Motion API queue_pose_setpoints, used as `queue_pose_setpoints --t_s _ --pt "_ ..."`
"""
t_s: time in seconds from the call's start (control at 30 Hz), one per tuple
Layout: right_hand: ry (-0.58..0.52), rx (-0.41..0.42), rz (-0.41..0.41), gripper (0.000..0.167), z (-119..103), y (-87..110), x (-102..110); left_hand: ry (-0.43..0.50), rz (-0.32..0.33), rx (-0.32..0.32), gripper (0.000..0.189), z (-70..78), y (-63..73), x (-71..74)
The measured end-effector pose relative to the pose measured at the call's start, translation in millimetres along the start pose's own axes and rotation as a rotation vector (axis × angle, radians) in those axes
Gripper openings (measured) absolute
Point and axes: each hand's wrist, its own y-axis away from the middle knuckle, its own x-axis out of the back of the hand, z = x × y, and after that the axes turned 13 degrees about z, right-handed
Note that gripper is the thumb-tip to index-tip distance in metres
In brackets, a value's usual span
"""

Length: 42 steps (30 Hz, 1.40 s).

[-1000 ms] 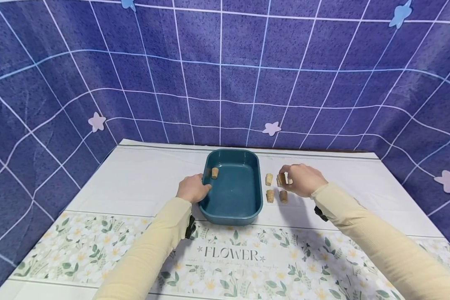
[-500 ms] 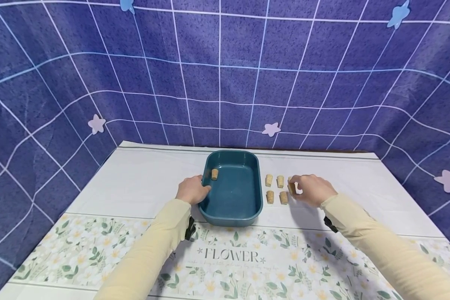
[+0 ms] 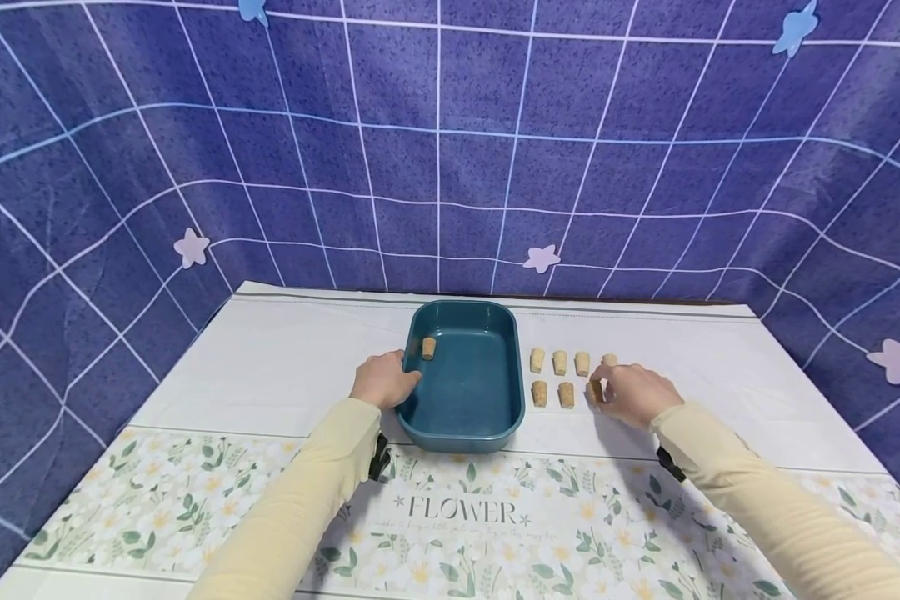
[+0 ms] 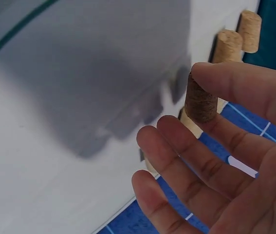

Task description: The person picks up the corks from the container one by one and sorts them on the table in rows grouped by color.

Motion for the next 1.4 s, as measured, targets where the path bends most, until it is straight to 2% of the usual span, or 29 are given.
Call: queue_pose_setpoints --t_s 0.37,0.67,1.4 --pt "0.020 -0.009 0.030 0.026 2.3 1.2 -9.0 0.003 0.010 -0.005 0.047 -0.3 -0.5 0.4" --pt "0.023 -0.021 0.020 0.045 3.1 2.5 -8.5 -0.008 -0.002 -0.011 0.051 0.1 -1.2 0.0" --pt "0.010 -0.014 0.037 0.033 5.3 1.4 -12.0 -0.011 -0.006 0.005 0.055 0.7 -1.0 1.4"
